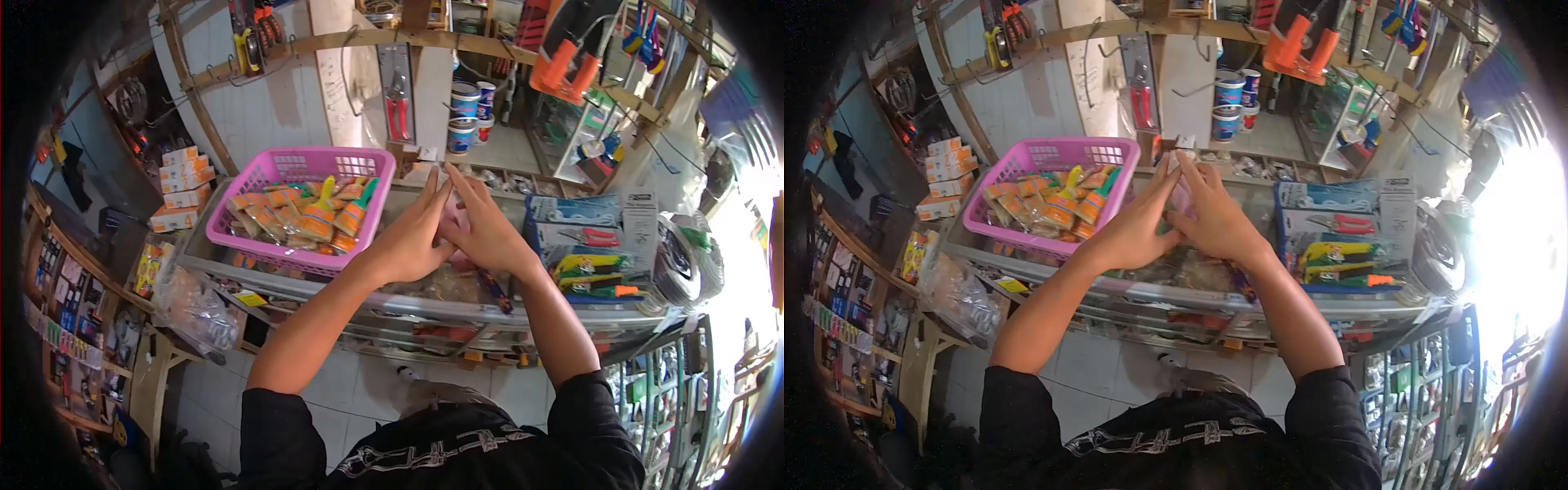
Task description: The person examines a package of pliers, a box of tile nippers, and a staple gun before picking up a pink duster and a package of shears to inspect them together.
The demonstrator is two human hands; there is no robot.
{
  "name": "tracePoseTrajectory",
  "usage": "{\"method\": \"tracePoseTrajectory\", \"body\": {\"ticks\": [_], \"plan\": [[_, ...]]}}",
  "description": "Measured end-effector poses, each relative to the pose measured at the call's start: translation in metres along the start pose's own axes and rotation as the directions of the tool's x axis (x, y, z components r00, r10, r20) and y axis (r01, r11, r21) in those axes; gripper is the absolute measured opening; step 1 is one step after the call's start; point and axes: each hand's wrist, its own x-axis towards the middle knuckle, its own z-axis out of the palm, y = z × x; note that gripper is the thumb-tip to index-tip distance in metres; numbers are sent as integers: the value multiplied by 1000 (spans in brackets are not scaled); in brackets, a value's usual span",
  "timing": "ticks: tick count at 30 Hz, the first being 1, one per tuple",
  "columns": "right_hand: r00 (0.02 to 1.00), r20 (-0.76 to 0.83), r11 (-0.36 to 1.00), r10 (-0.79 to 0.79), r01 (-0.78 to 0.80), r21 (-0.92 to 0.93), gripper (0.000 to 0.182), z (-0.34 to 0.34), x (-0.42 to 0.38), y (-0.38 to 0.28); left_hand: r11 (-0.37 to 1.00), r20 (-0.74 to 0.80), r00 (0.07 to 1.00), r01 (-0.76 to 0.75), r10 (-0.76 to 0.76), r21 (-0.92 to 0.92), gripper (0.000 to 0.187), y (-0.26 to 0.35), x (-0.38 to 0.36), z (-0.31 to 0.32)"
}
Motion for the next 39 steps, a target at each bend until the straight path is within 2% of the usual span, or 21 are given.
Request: {"method": "tracePoseTrajectory", "body": {"ticks": [3,6,10,12,19,22,25,26,29,32,35,39], "plan": [[996,85,997,40,-45,58,90,-24,-31,-2,996,-9,998,-55,54,-73,101,8,-5,31],[982,172,997,73,-67,-41,86,-55,-59,3,991,-41,995,-95,92,-92,95,16,-4,59],[974,223,974,28,23,-224,88,-95,-88,24,951,24,1000,26,-19,-308,84,31,1,93],[950,299,976,89,-24,-215,87,-121,-98,28,923,51,996,83,-69,-377,76,42,4,108],[910,410,972,65,35,-232,77,-197,-122,93,973,-104,995,-24,-1,-230,55,80,50,170],[896,443,975,30,71,-210,72,-224,-126,132,975,-176,983,2,-43,-224,48,99,79,198],[886,463,984,10,73,-161,64,-243,-125,167,983,-318,948,-69,11,-171,43,99,110,232],[885,465,987,6,68,-142,62,-247,-124,175,987,-367,930,-55,-5,-154,36,100,118,242],[878,477,994,42,14,-113,58,-249,-124,207,967,-374,912,80,-170,-244,27,106,133,262],[890,445,978,-103,173,-119,57,-249,-123,240,996,-499,866,72,-38,49,20,108,136,277],[935,355,965,-11,103,-242,57,-254,-129,241,999,-522,853,35,-19,22,19,101,135,280],[909,417,962,29,88,-259,58,-253,-131,244,996,-512,854,55,-87,-77,20,121,132,275]]}}
